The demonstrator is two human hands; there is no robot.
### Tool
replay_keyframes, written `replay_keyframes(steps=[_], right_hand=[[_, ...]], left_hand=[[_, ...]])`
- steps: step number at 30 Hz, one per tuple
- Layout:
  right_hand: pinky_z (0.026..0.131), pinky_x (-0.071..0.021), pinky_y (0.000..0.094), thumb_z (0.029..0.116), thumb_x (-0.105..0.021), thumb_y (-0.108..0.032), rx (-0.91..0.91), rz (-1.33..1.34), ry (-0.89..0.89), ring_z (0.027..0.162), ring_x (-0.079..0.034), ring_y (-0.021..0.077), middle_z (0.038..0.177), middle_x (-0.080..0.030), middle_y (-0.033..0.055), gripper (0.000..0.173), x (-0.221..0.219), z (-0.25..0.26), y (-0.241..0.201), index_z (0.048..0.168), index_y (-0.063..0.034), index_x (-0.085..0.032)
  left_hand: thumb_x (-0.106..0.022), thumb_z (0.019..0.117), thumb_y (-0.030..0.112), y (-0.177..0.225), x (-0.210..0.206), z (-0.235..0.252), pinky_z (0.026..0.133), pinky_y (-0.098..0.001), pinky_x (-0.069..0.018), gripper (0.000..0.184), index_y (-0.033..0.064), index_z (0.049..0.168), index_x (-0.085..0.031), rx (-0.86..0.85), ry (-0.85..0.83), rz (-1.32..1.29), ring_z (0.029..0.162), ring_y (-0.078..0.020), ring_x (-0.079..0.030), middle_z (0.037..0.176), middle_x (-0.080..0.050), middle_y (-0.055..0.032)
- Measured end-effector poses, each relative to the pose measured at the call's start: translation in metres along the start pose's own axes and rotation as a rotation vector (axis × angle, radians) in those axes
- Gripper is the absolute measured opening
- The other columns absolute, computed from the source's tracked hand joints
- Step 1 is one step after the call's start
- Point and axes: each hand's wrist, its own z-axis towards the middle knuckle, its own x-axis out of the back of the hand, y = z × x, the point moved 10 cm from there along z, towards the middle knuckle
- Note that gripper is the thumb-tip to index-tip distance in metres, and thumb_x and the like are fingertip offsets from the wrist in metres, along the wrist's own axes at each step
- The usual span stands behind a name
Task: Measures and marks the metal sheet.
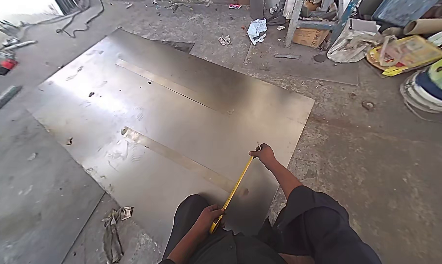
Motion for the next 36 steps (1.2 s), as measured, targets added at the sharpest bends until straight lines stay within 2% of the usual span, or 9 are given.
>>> replay_keyframes(steps=[6,15,19,24,29,32,34,36], right_hand=[[0.089,-0.0538,0.0447,0.0839,-0.087,-0.026,-0.001,-0.031,-0.014,0.096,-0.067,0.0252,0.108,-0.068,0.0155,0.052,-0.006,-0.001,0.002,0.12,-0.0005,-0.06],[0.088,-0.0527,0.045,0.0859,-0.085,-0.03,0.016,-0.042,-0.023,0.096,-0.066,0.0246,0.106,-0.069,0.0146,0.049,-0.006,-0.005,0.0,0.118,-0.0017,-0.062],[0.081,-0.0523,0.0402,0.0884,-0.082,-0.028,0.033,-0.008,-0.023,0.082,-0.067,0.0174,0.089,-0.071,0.0058,0.037,-0.007,-0.003,-0.001,0.11,-0.0043,-0.063],[0.076,-0.0517,0.0363,0.0875,-0.083,-0.021,0.045,0.049,-0.047,0.075,-0.064,0.0145,0.085,-0.07,0.0053,0.034,-0.011,-0.004,-0.003,0.108,-0.0025,-0.062],[0.059,-0.0416,0.0266,0.0898,-0.081,-0.022,0.023,0.114,-0.082,0.062,-0.055,0.0069,0.079,-0.069,0.0019,0.03,-0.015,-0.007,-0.004,0.106,-0.0035,-0.062],[0.062,-0.0429,0.0292,0.0907,-0.08,-0.024,0.027,0.112,-0.071,0.065,-0.055,0.0086,0.081,-0.068,0.0022,0.029,-0.013,-0.007,-0.004,0.105,-0.0038,-0.063],[0.068,-0.0465,0.0324,0.0905,-0.08,-0.024,0.028,0.109,-0.064,0.071,-0.059,0.0109,0.085,-0.07,0.004,0.03,-0.012,-0.006,-0.002,0.105,-0.0034,-0.064],[0.07,-0.047,0.0334,0.0904,-0.08,-0.024,0.034,0.108,-0.061,0.073,-0.061,0.0116,0.088,-0.071,0.0051,0.031,-0.012,-0.005,-0.002,0.105,-0.0031,-0.064]], left_hand=[[-0.053,0.1065,0.01,0.0,0.0,-0.001,0.063,-0.0326,-0.0608,0.015,-0.0016,0.101,-0.062,-0.006,0.011,-0.008,0.062,-0.0184,-0.069,0.076,-0.07,-0.0105],[-0.052,0.1071,0.01,0.001,0.001,-0.002,0.061,-0.0308,-0.0598,0.014,-0.0006,0.102,-0.06,-0.014,0.023,0.019,0.061,-0.016,-0.067,0.078,-0.068,-0.009],[-0.052,0.1073,0.011,0.0,0.003,-0.002,0.062,-0.0306,-0.0594,0.015,-0.0003,0.102,-0.06,-0.015,0.024,0.027,0.061,-0.0155,-0.066,0.078,-0.067,-0.0083],[-0.051,0.1074,0.012,-0.002,0.005,-0.001,0.061,-0.0284,-0.0578,0.015,0.0003,0.102,-0.06,-0.02,0.014,0.065,0.061,-0.0143,-0.066,0.078,-0.068,-0.0076],[-0.052,0.1069,0.011,-0.004,0.007,0.0,0.06,-0.0281,-0.0576,0.015,0.0001,0.102,-0.06,-0.019,0.015,0.042,0.06,-0.0144,-0.066,0.076,-0.068,-0.0078],[-0.052,0.1068,0.01,-0.006,0.006,0.001,0.06,-0.0291,-0.0574,0.014,0.0002,0.103,-0.059,-0.013,0.014,-0.006,0.06,-0.0151,-0.065,0.076,-0.066,-0.0082],[-0.052,0.1067,0.011,-0.007,0.006,0.001,0.06,-0.0299,-0.0578,0.013,0.0001,0.103,-0.059,-0.009,0.017,-0.017,0.061,-0.0155,-0.065,0.077,-0.067,-0.0086],[-0.052,0.1068,0.011,-0.007,0.006,0.001,0.061,-0.0302,-0.0582,0.014,0.0,0.103,-0.059,-0.01,0.018,-0.021,0.061,-0.0157,-0.065,0.078,-0.067,-0.0088]])
